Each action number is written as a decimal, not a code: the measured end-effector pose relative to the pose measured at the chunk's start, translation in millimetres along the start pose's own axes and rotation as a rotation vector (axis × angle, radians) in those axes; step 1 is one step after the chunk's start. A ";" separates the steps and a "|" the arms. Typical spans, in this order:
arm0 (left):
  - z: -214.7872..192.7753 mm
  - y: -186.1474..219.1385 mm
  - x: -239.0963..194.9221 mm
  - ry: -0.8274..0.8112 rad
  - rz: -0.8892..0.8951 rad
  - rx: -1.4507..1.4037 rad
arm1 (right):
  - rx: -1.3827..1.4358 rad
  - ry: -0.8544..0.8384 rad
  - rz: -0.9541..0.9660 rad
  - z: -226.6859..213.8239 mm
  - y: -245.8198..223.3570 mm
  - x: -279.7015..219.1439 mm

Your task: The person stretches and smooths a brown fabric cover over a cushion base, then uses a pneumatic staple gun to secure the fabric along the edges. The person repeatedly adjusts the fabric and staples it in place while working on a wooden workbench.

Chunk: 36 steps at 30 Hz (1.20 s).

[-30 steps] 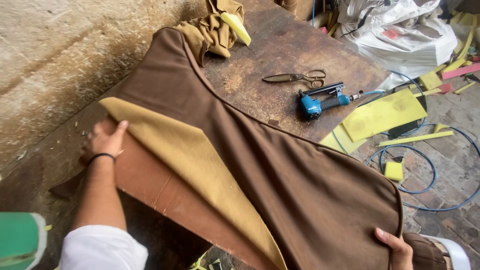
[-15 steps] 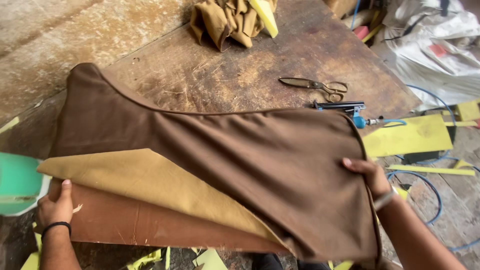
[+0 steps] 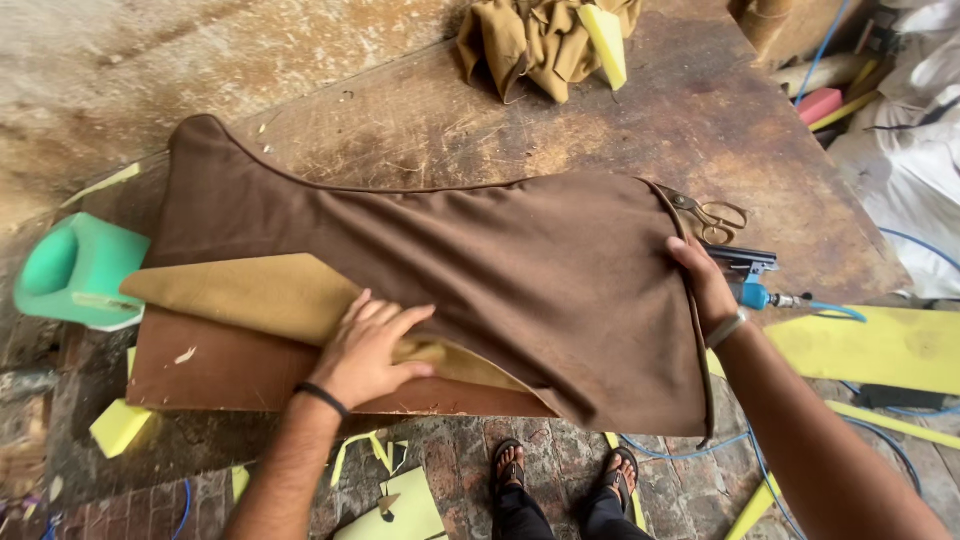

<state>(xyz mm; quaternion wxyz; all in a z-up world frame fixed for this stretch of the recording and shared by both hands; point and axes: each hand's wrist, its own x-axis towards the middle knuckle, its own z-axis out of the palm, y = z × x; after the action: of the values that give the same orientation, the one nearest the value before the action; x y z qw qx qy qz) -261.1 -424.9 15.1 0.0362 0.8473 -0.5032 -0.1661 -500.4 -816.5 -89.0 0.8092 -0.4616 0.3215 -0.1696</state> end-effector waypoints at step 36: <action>31.2 174.4 198.8 0.382 -0.006 0.051 | -0.438 -0.292 0.198 -23.4 13.5 156.8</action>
<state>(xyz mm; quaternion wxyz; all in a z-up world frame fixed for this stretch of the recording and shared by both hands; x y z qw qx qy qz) -330.5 -679.2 -23.2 0.1090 0.8655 -0.4887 0.0107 -401.2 -914.0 -166.2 0.7406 -0.6113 0.2741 0.0519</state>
